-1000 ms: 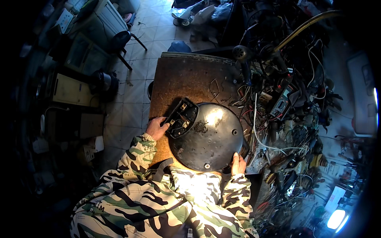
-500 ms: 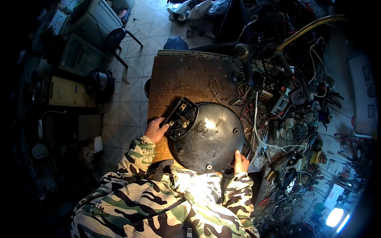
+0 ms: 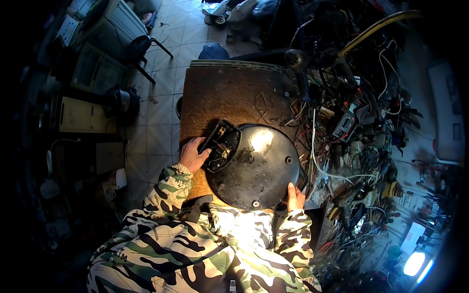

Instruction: The person disassembles a circular electronic device on a cluttered workbench, using a screwdriver to remove screws and a pair of pliers to scrape residue from the inner rim. The person removes the outer cover and continues to clean the interior components.

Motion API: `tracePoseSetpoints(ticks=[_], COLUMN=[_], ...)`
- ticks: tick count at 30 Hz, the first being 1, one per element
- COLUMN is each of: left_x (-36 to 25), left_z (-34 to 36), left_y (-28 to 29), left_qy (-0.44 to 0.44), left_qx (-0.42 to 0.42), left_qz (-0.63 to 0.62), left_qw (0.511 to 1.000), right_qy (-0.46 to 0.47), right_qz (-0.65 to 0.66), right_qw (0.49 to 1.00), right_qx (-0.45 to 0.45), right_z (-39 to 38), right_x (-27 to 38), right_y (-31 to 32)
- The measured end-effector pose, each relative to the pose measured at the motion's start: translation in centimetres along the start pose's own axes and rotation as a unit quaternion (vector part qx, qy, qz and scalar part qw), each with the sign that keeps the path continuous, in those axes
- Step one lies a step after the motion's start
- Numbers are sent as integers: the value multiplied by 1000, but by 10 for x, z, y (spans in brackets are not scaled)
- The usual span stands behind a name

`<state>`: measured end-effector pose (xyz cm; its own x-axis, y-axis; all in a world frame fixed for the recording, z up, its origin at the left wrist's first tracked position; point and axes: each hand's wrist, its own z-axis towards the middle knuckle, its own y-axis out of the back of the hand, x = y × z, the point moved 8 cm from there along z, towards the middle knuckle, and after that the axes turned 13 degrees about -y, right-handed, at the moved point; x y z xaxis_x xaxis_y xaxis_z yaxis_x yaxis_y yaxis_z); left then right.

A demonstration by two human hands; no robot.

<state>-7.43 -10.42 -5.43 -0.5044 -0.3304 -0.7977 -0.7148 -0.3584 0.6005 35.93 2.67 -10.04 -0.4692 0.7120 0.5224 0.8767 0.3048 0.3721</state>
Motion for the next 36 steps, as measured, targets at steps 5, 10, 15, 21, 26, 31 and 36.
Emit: tracePoseSetpoints(ticks=[5, 10, 15, 21, 26, 31, 36], left_x=[7, 11, 14, 21, 16, 20, 36], left_z=[15, 6, -2, -20, -40, -61, -99], left_y=[-7, -17, -18, -16, -10, -11, -1], left_qy=[-7, 29, 24, 30, 46, 54, 112], left_qx=[7, 40, 34, 6, -31, -63, -78], left_qz=[-8, -10, -18, -23, -14, -4, -18], left_qw=[1000, 999, 999, 999, 998, 997, 990], right_qy=[17, 43, 75, 86, 169, 258, 130], right_qz=[-28, 17, 57, 70, -164, -195, -439], right_qw=[999, 999, 987, 986, 955, 929, 866], right_qx=[-15, -22, -127, -127, -178, -179, -202], right_z=[10, -22, -8, 12, 16, 111, 78], right_x=[-11, -5, -34, -47, 22, 40, 110], right_y=[1, 15, 65, 95, 86, 76, 48])
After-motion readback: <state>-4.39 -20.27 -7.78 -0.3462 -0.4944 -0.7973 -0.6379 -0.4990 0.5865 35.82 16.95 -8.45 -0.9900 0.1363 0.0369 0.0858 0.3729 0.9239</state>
